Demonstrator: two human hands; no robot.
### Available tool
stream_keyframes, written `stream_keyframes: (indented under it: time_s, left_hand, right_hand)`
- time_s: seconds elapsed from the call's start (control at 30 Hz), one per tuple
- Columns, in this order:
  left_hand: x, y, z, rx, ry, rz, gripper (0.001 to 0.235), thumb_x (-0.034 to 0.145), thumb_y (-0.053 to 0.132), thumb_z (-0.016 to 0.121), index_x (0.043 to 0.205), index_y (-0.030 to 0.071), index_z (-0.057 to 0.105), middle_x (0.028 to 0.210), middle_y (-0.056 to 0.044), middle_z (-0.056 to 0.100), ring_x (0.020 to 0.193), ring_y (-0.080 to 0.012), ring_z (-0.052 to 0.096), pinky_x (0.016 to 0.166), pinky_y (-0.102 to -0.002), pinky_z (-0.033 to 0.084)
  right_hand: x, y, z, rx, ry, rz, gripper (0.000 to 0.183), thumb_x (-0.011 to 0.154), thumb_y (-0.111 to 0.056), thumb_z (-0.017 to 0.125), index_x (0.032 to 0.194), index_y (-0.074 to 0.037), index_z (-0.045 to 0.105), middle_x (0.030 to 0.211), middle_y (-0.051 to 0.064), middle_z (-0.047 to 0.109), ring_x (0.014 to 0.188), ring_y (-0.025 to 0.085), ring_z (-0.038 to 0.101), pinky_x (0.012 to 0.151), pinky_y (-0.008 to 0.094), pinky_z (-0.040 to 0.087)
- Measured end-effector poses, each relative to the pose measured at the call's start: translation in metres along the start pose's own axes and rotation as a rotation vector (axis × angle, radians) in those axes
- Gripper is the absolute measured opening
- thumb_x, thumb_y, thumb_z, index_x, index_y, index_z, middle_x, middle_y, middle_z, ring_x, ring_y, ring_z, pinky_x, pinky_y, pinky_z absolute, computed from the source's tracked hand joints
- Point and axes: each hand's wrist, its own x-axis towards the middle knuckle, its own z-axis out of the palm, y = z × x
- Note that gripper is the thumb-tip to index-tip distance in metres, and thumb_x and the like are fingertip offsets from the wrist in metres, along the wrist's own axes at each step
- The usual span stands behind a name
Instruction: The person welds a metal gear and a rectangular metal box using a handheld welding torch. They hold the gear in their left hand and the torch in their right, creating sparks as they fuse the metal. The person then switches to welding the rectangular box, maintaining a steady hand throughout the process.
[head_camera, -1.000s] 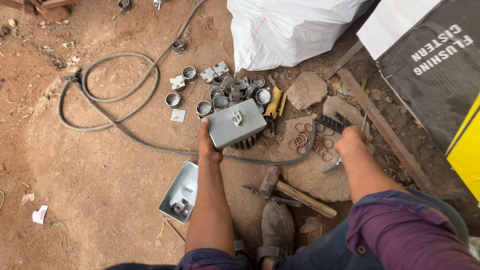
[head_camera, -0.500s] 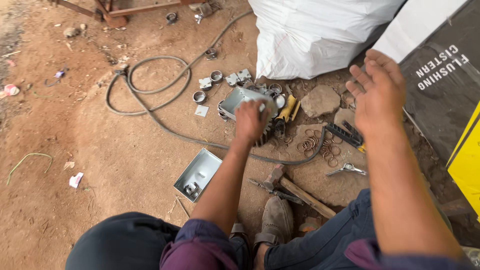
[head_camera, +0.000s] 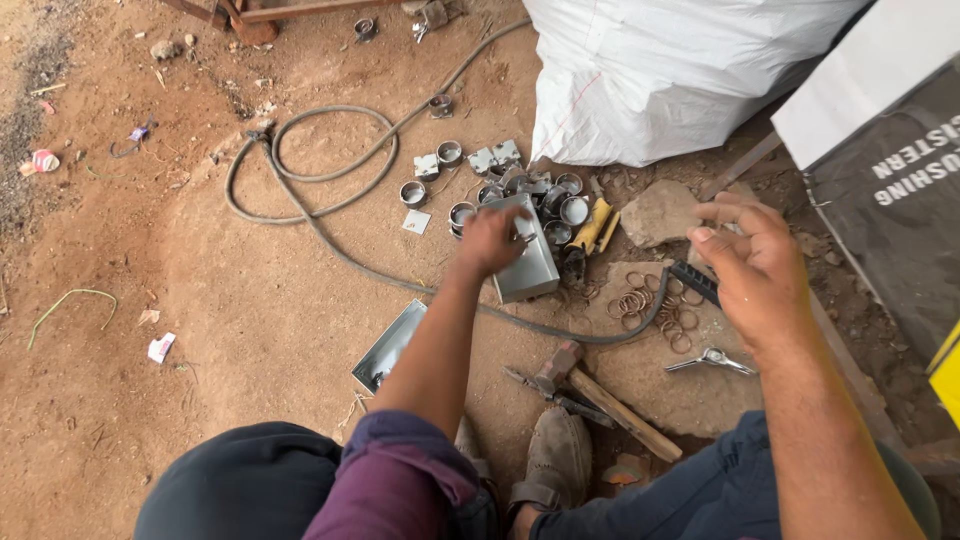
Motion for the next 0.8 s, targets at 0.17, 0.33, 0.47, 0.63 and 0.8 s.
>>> stream_keyframes:
  time_s: [0.17, 0.33, 0.47, 0.63, 0.8]
  left_hand:
    - [0.029, -0.004, -0.020, 0.152, 0.003, -0.054, 0.053, 0.075, 0.041, 0.084, 0.123, 0.027, 0.066, 0.124, 0.001, 0.073, 0.135, -0.0229, 0.055, 0.118, -0.049, 0.036]
    - [0.063, -0.014, -0.034, 0.146, -0.281, -0.160, 0.124, 0.051, 0.057, 0.098, 0.155, 0.030, 0.035, 0.161, -0.010, 0.029, 0.151, -0.0317, 0.019, 0.122, -0.058, 0.010]
    - [0.091, -0.049, -0.034, -0.068, -0.406, -0.200, 0.143, 0.048, 0.061, 0.098, 0.163, 0.022, 0.023, 0.163, -0.018, 0.029, 0.153, -0.0344, 0.022, 0.123, -0.059, 0.014]
    - [0.112, -0.080, -0.017, -0.215, -0.409, -0.229, 0.108, 0.053, 0.063, 0.095, 0.141, 0.012, 0.058, 0.141, -0.015, 0.063, 0.134, -0.0320, 0.057, 0.118, -0.047, 0.041]
    - [0.106, -0.078, -0.009, -0.104, -0.251, -0.274, 0.055, 0.071, 0.055, 0.087, 0.115, 0.024, 0.077, 0.116, -0.001, 0.077, 0.114, -0.0221, 0.070, 0.112, -0.048, 0.039]
  right_hand:
    - [0.005, 0.012, 0.005, -0.227, -0.027, 0.000, 0.033, 0.097, -0.029, 0.069, 0.121, -0.006, 0.070, 0.154, 0.016, 0.050, 0.118, 0.027, 0.066, 0.097, 0.040, 0.055]
    - [0.011, 0.027, 0.003, -0.329, -0.047, -0.036, 0.033, 0.095, -0.027, 0.068, 0.119, -0.005, 0.071, 0.149, 0.016, 0.053, 0.116, 0.026, 0.069, 0.093, 0.040, 0.058]
    - [0.020, 0.037, 0.003, -0.324, -0.084, -0.059, 0.033, 0.092, -0.021, 0.070, 0.120, -0.003, 0.070, 0.147, 0.016, 0.053, 0.116, 0.025, 0.069, 0.091, 0.039, 0.060]
    - [0.025, 0.044, 0.011, -0.361, -0.121, -0.078, 0.035, 0.094, -0.022, 0.069, 0.123, -0.002, 0.069, 0.148, 0.018, 0.050, 0.117, 0.027, 0.068, 0.093, 0.040, 0.059]
    - [0.026, 0.047, 0.014, -0.409, -0.141, -0.048, 0.037, 0.092, -0.025, 0.069, 0.121, -0.002, 0.069, 0.148, 0.017, 0.050, 0.116, 0.028, 0.068, 0.091, 0.041, 0.059]
